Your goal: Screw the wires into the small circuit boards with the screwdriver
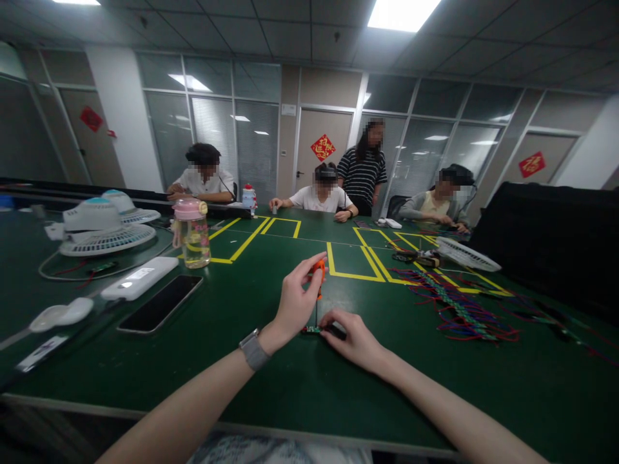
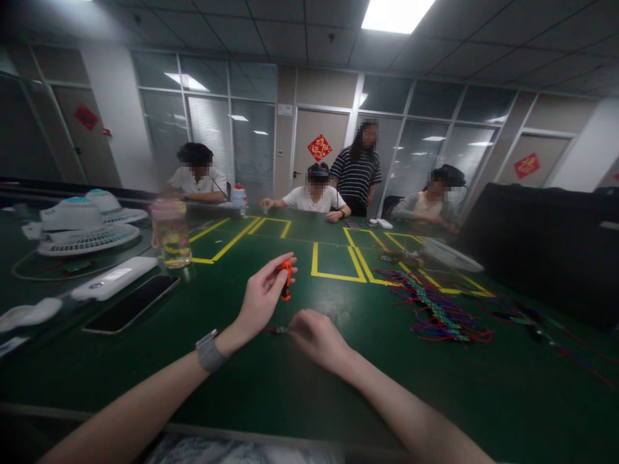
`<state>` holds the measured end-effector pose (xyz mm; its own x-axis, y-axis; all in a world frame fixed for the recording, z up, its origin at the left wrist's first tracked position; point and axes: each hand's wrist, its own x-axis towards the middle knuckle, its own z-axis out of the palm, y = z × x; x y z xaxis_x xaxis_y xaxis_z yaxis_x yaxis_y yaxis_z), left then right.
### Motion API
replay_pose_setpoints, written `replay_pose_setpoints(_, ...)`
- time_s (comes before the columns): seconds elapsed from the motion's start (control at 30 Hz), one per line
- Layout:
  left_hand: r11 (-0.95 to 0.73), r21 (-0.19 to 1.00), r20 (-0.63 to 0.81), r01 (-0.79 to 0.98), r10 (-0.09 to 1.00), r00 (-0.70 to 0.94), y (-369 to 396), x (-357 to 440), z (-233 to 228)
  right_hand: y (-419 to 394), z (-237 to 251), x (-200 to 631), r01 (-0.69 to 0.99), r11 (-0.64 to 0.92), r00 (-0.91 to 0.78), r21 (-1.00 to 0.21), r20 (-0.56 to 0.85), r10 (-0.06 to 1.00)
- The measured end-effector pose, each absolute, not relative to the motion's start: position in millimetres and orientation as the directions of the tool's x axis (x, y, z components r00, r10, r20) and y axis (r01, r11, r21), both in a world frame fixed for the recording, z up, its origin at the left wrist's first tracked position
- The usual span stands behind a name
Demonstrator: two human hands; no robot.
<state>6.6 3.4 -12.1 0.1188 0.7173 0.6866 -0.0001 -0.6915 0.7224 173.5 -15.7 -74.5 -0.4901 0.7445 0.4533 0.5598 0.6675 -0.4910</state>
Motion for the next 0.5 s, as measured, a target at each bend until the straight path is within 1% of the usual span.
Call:
replay_pose_setpoints(0.13,-0.754,0.642,0.752,0.135,0.654,0.08,-0.2,5.2,-8.1,-14.4,-75.1,175.0,0.543,0.718,-0.538,-0.436,0.476,0.696)
replay_pose_setpoints(0.23,-0.772,0.605,0.781,0.192,0.623,0.041,-0.4,4.2,-7.0,-14.0,-75.7,175.5,0.518,0.757,-0.572,-0.4,0.497,0.653)
replay_pose_setpoints(0.37,-0.772,0.603,0.785,0.201,0.619,0.023,1.4,4.3,-8.5,-14.0,-76.1,175.8,0.485,0.801,-0.611,-0.352,0.518,0.598)
replay_pose_setpoints(0.5,-0.749,0.634,0.765,0.192,0.644,-0.015,3.3,4.4,-8.9,-14.2,-75.8,175.9,0.48,0.811,-0.616,-0.336,0.529,0.584)
